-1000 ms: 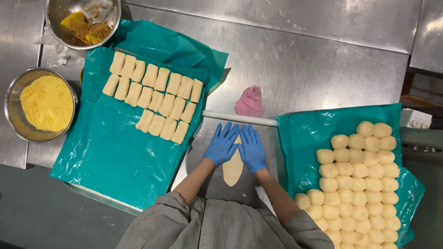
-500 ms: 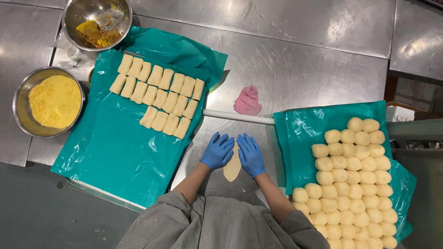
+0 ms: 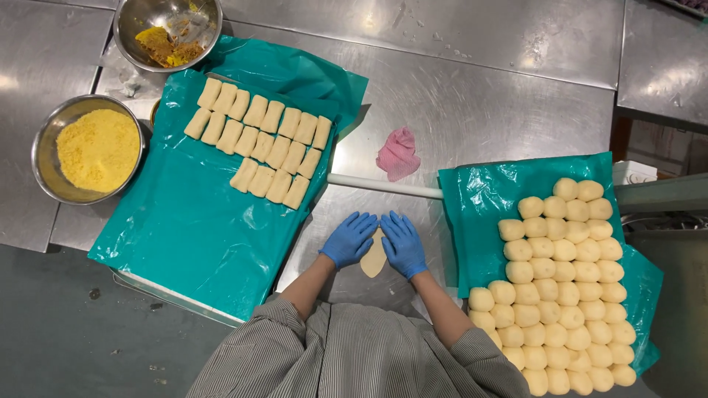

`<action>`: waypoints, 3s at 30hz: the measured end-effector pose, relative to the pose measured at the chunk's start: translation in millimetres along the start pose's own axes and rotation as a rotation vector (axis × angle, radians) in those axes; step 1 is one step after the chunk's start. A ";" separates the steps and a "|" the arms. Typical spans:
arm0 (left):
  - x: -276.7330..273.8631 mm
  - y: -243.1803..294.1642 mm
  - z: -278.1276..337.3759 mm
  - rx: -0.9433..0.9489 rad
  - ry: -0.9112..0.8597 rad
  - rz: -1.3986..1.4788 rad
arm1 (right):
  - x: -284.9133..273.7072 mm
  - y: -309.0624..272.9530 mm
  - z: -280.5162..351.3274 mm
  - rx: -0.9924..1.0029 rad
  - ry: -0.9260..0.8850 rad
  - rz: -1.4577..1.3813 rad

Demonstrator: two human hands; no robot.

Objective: Shaping and folding dough pieces into rectangular logs in a bakery kitchen.

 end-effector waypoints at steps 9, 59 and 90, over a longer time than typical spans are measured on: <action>-29.8 31.1 10.1 0.004 -0.320 0.024 | 15.7 -25.0 36.8 0.105 -0.448 0.092; -23.6 -10.8 -16.4 -0.082 -0.249 0.067 | -2.0 5.9 -2.4 -0.007 -0.155 0.021; 5.6 -10.6 -0.6 -0.188 -0.032 0.138 | 17.4 15.2 -19.8 0.504 -0.379 -0.339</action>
Point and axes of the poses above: each hand's wrist, its own z-axis away from the middle knuckle, its own x-axis out of the palm, y = z × x, the point moved 10 cm from there along -z, towards the middle knuckle, and after that the axes turned 3 degrees about -z, right-handed, at the moved point
